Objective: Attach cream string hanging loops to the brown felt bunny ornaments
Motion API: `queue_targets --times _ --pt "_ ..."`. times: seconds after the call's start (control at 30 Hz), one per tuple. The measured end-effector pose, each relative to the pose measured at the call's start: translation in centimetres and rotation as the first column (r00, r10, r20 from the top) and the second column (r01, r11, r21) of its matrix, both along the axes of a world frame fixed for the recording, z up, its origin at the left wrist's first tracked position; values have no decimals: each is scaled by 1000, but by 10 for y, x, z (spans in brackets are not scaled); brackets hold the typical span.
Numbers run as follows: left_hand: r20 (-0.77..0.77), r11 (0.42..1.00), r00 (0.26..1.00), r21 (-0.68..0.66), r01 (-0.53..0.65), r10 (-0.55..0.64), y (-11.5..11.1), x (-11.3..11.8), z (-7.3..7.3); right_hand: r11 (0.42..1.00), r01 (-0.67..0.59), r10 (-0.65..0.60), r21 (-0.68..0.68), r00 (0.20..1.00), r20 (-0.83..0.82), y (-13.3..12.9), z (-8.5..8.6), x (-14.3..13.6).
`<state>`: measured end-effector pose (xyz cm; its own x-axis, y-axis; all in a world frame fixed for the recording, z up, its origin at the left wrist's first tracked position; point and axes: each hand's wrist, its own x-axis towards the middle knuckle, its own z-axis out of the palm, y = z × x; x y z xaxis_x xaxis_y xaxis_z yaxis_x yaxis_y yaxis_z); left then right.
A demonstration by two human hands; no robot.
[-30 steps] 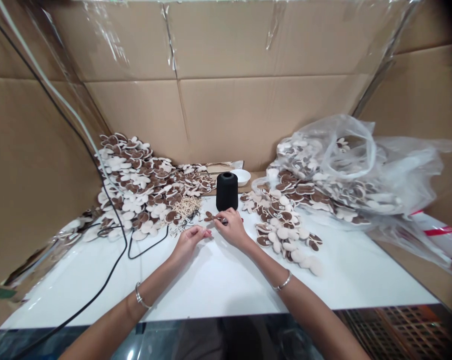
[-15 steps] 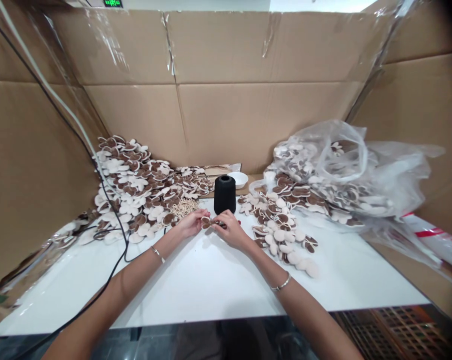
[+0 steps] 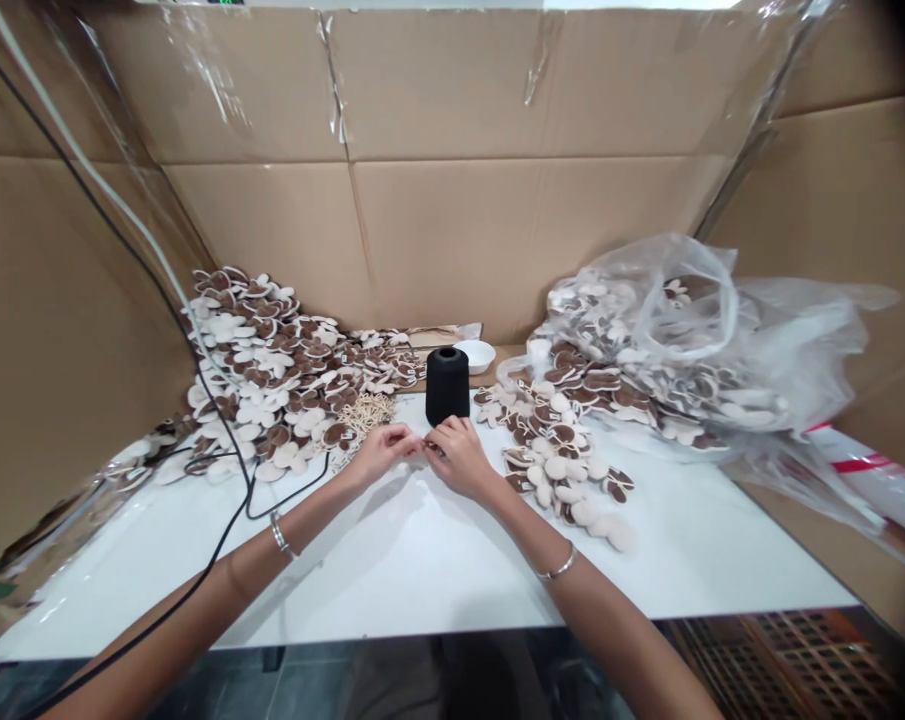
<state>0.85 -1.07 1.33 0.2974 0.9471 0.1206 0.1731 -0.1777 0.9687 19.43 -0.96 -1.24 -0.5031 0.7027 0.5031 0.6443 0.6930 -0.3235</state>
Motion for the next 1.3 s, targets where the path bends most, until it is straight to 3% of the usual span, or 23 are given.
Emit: queue_targets --times 0.17,0.3,0.4,0.53,0.67,0.77,0.9,1.07,1.2,1.3 --pt "-30 999 999 -33 -24 23 -27 -2 -10 997 32 -40 -67 991 -125 -2 -1 -3" --pt "84 992 994 -117 -53 63 -35 -4 -18 988 40 -75 -150 969 -236 -2 -1 -6" --pt "249 975 962 -216 -60 115 -34 -3 -28 973 38 -114 -229 938 -329 -1 -1 -7" --pt "482 942 850 -334 -45 212 -26 1 -39 933 -21 -151 -358 882 -447 2 -4 -6" --pt "533 923 807 -384 -38 254 -7 4 -43 902 -122 -110 -414 862 -495 5 -9 -4" --pt "498 922 838 -388 -14 222 10 7 -39 913 -162 -25 -374 894 -448 7 -8 0" --pt "400 923 910 -380 58 107 30 8 -31 959 -187 134 -213 961 -241 8 -4 7" --pt "272 949 962 -300 99 -14 40 4 -15 984 -154 152 -90 988 -30 7 -2 12" --pt "30 991 991 -17 130 -129 26 2 1 994 -91 90 -67 996 -12 5 0 12" --pt "-218 959 967 222 178 -129 5 3 8 998 -31 29 -60 999 -35 4 0 12"
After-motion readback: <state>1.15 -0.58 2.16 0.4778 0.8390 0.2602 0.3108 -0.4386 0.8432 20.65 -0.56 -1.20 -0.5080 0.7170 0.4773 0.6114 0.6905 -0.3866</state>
